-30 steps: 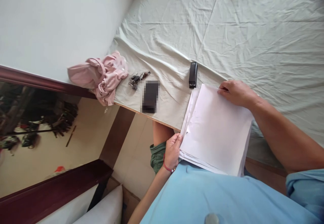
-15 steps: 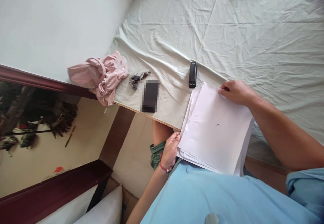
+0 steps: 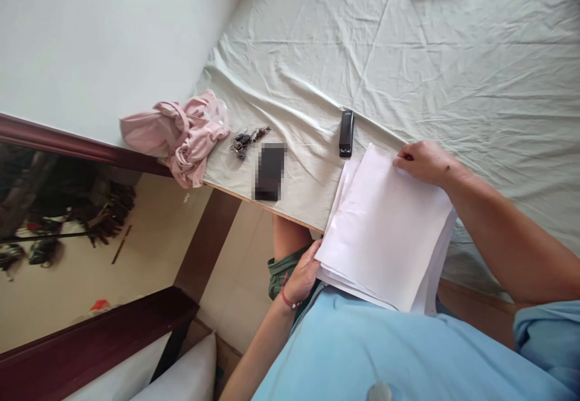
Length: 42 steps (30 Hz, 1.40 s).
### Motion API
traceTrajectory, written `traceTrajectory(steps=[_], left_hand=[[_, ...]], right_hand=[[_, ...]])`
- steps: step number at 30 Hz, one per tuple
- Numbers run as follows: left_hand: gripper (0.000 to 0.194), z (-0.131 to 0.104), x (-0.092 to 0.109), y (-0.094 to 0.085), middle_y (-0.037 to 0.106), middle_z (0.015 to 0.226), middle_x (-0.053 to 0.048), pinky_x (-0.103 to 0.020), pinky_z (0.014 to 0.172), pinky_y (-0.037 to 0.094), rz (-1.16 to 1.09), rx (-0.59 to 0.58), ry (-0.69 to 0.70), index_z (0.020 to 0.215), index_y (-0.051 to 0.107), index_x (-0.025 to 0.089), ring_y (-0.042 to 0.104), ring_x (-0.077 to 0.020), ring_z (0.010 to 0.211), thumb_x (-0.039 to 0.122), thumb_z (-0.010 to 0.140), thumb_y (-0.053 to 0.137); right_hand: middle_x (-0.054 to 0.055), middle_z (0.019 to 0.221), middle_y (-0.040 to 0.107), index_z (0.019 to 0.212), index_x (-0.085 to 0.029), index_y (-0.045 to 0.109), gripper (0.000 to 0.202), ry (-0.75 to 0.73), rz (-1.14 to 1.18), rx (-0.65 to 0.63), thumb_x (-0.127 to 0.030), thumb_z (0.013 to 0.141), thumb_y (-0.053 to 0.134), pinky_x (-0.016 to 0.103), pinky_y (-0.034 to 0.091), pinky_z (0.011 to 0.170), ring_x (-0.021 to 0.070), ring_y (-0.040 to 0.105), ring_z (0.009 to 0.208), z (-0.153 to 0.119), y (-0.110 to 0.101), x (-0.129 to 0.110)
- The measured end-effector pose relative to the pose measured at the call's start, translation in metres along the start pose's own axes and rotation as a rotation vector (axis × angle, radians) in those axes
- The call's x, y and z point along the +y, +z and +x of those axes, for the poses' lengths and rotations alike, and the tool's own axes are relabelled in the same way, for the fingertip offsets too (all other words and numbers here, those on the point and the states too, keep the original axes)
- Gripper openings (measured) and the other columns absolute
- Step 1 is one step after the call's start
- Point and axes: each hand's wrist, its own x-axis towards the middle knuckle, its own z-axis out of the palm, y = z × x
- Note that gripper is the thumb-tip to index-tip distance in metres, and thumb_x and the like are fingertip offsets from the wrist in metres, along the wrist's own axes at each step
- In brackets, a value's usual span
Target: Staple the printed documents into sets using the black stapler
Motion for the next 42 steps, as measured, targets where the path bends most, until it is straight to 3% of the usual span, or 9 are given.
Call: traceTrajectory(steps=[9,14,18,25,30,33,35,39,42], left_hand=[[0.042,0.000,0.005,0.001,0.077,0.122,-0.010,-0.033,0.097,0.051,0.020,0.084,0.017,0.125,0.072,0.019,0.069,-0.0264,0.113,0.043,0.091,0.073],[0.038,-0.001,0.011,0.004,0.079,0.117,-0.008,-0.034,0.100,0.052,0.008,0.072,0.006,0.119,0.074,0.019,0.070,-0.0266,0.112,0.032,0.083,0.076],[0.039,0.000,0.014,0.004,0.078,0.117,-0.008,-0.033,0.101,0.051,0.165,0.080,0.078,0.116,0.075,0.019,0.069,-0.0265,0.111,0.028,0.078,0.080],[0.032,0.001,0.018,0.015,0.078,0.097,-0.005,-0.028,0.081,0.050,0.259,0.147,0.141,0.100,0.075,0.017,0.066,-0.0218,0.087,0.035,0.074,0.083],[0.028,-0.003,0.020,0.022,0.070,0.077,0.000,-0.026,0.070,0.046,0.215,0.241,0.093,0.081,0.072,0.019,0.058,-0.0181,0.074,0.032,0.064,0.090],[0.021,-0.004,0.016,0.026,0.066,0.068,0.000,-0.028,0.069,0.048,0.163,0.231,0.051,0.075,0.070,0.020,0.059,-0.0190,0.071,0.034,0.071,0.085],[0.019,-0.003,0.013,0.026,0.071,0.074,-0.002,-0.030,0.074,0.051,0.161,0.225,0.084,0.079,0.072,0.019,0.063,-0.0204,0.075,0.035,0.075,0.082],[0.029,0.008,0.025,0.002,0.078,0.091,-0.006,-0.029,0.078,0.054,0.189,0.353,0.165,0.096,0.075,0.020,0.070,-0.0212,0.085,0.040,0.077,0.083],[0.026,0.025,0.057,-0.050,0.076,0.089,-0.008,-0.029,0.070,0.054,0.340,0.595,0.222,0.087,0.073,0.018,0.070,-0.0204,0.081,0.043,0.092,0.068]], right_hand=[[0.012,0.099,0.073,0.094,-0.018,0.070,0.025,-0.008,-0.051,0.002,-0.037,0.094,0.055,0.031,0.037,0.069,0.0221,0.057,0.084,-0.004,0.001,-0.008],[0.012,0.097,0.072,0.091,-0.018,0.069,0.025,0.000,-0.073,0.003,-0.038,0.094,0.054,0.031,0.036,0.069,0.0227,0.057,0.085,-0.005,0.002,-0.012],[0.012,0.099,0.071,0.092,-0.018,0.068,0.025,0.011,-0.080,-0.001,-0.039,0.095,0.054,0.032,0.036,0.071,0.0216,0.054,0.084,-0.007,0.004,-0.010],[0.012,0.099,0.070,0.092,-0.020,0.065,0.022,0.058,-0.032,0.014,-0.039,0.097,0.056,0.032,0.036,0.073,0.0207,0.051,0.083,-0.014,0.007,-0.010],[0.013,0.102,0.071,0.092,-0.020,0.065,0.023,0.090,-0.026,0.031,-0.041,0.096,0.057,0.033,0.037,0.073,0.0218,0.052,0.084,-0.015,0.007,-0.010],[0.014,0.104,0.071,0.094,-0.020,0.067,0.024,0.105,-0.028,0.029,-0.042,0.096,0.057,0.034,0.039,0.075,0.0233,0.055,0.087,-0.015,0.007,-0.011],[0.015,0.105,0.072,0.097,-0.020,0.068,0.024,0.091,-0.056,0.030,-0.041,0.096,0.056,0.035,0.040,0.077,0.0255,0.058,0.091,-0.016,0.006,-0.012],[0.015,0.113,0.073,0.106,-0.023,0.068,0.027,0.100,-0.131,0.021,-0.043,0.099,0.051,0.038,0.041,0.082,0.0307,0.062,0.102,-0.015,0.006,-0.014],[0.015,0.118,0.073,0.111,-0.024,0.068,0.030,0.105,-0.143,-0.001,-0.044,0.101,0.049,0.039,0.041,0.083,0.0318,0.062,0.105,-0.014,0.006,-0.014]])
